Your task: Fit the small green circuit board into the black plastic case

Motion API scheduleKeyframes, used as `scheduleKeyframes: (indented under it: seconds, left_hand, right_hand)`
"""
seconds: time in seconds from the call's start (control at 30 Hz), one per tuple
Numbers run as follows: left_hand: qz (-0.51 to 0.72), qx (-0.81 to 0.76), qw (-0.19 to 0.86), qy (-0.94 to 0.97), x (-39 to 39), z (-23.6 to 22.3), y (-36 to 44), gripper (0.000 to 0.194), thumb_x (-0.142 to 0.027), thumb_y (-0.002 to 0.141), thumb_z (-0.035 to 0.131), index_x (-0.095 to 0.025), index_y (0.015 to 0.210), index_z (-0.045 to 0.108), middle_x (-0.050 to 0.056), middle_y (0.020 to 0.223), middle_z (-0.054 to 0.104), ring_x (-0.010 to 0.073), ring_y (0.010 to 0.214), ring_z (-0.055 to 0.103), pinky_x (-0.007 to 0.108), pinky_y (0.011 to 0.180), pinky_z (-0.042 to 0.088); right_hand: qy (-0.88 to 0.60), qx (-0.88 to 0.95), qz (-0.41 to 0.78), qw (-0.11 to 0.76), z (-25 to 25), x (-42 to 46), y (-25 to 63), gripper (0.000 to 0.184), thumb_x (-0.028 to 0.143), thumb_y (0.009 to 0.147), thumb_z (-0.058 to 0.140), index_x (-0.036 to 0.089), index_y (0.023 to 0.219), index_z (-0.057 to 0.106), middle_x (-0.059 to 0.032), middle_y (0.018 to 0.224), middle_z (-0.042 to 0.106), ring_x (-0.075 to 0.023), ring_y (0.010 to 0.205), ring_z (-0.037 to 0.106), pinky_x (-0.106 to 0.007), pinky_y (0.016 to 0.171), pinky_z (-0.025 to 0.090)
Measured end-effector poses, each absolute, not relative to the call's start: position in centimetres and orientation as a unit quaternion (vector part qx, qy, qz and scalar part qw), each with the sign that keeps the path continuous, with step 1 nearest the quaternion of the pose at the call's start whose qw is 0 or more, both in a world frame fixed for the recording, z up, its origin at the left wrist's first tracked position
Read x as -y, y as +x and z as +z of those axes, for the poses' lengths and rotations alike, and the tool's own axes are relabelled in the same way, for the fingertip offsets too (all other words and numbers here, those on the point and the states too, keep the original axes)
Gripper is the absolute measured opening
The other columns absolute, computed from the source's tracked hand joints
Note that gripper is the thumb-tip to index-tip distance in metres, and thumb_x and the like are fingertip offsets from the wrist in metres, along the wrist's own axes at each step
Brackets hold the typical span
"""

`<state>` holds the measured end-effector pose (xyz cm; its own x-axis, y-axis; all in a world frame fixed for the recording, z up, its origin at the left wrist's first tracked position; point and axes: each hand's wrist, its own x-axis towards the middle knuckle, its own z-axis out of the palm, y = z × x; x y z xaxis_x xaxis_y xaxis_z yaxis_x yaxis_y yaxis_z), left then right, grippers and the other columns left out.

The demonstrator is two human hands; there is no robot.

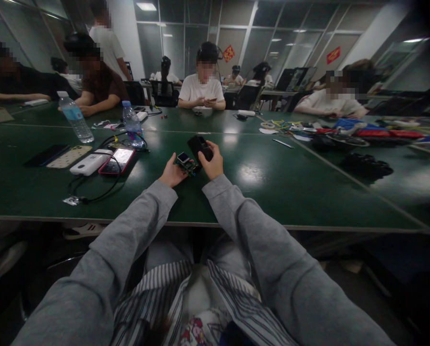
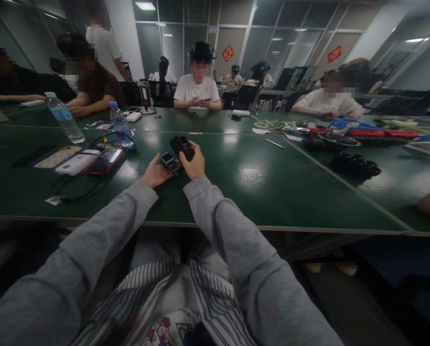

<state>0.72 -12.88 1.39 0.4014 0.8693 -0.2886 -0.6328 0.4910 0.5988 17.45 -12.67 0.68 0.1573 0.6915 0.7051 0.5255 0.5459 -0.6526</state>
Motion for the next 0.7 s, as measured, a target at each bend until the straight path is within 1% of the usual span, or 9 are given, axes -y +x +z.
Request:
scheduleKeyframes:
  seconds: [0.07,0.13,0.23,0.33,0.5,0.7]
  left_hand:
    - [0.464,-0.279,0.817,0.2,12.8,1.3,0.7,0.057,-0.057,0.094,0.039,-0.009,0.118,0.059,0.015,0.092,0.071,0.0239,0.088,0.068,0.035,0.083,0.051]
    - [0.468,-0.276,0.817,0.194,12.8,1.3,0.7,0.057,-0.056,0.094,0.041,-0.009,0.121,0.057,0.016,0.094,0.071,0.0245,0.092,0.068,0.036,0.085,0.051]
    - [0.47,-0.282,0.814,0.189,12.8,1.4,0.7,0.055,-0.054,0.094,0.043,-0.009,0.123,0.056,0.016,0.095,0.071,0.0247,0.093,0.068,0.035,0.085,0.052]
    - [0.47,-0.284,0.813,0.192,13.0,1.6,0.8,0.054,-0.053,0.094,0.042,-0.01,0.123,0.056,0.016,0.097,0.071,0.025,0.093,0.068,0.036,0.084,0.052]
    - [0.469,-0.285,0.814,0.192,13.0,1.6,0.9,0.054,-0.053,0.095,0.04,-0.009,0.122,0.056,0.016,0.095,0.071,0.0243,0.092,0.069,0.035,0.084,0.052]
    - [0.471,-0.279,0.816,0.185,12.8,1.5,0.8,0.055,-0.053,0.094,0.042,-0.008,0.122,0.056,0.014,0.09,0.071,0.0241,0.09,0.069,0.034,0.084,0.052]
  right_hand:
    - [-0.508,0.614,0.055,0.601,0.7,12.0,18.3,0.056,0.048,0.084,0.056,0.018,0.131,0.045,-0.0139,0.12,0.062,-0.027,0.111,0.06,-0.046,0.097,0.048]
    - [-0.556,0.592,0.044,0.581,0.5,11.5,19.1,0.055,0.043,0.084,0.056,0.016,0.13,0.045,-0.0159,0.121,0.062,-0.0282,0.112,0.059,-0.048,0.099,0.046]
    - [-0.611,0.589,0.031,0.527,0.0,11.1,19.6,0.052,0.035,0.082,0.058,0.012,0.129,0.047,-0.018,0.122,0.061,-0.0298,0.113,0.058,-0.048,0.1,0.045]
    - [-0.637,0.613,0.014,0.467,-0.4,11.2,19.5,0.05,0.029,0.08,0.06,0.013,0.127,0.051,-0.0171,0.123,0.062,-0.0307,0.112,0.058,-0.048,0.098,0.046]
    - [-0.656,0.649,-0.016,0.384,-0.5,11.6,19.1,0.051,0.028,0.081,0.061,0.011,0.128,0.053,-0.0173,0.124,0.063,-0.0316,0.114,0.056,-0.046,0.097,0.045]
    - [-0.671,0.664,-0.029,0.328,-0.5,11.9,19.0,0.051,0.031,0.082,0.06,0.013,0.128,0.054,-0.0161,0.122,0.063,-0.0327,0.114,0.054,-0.046,0.095,0.044]
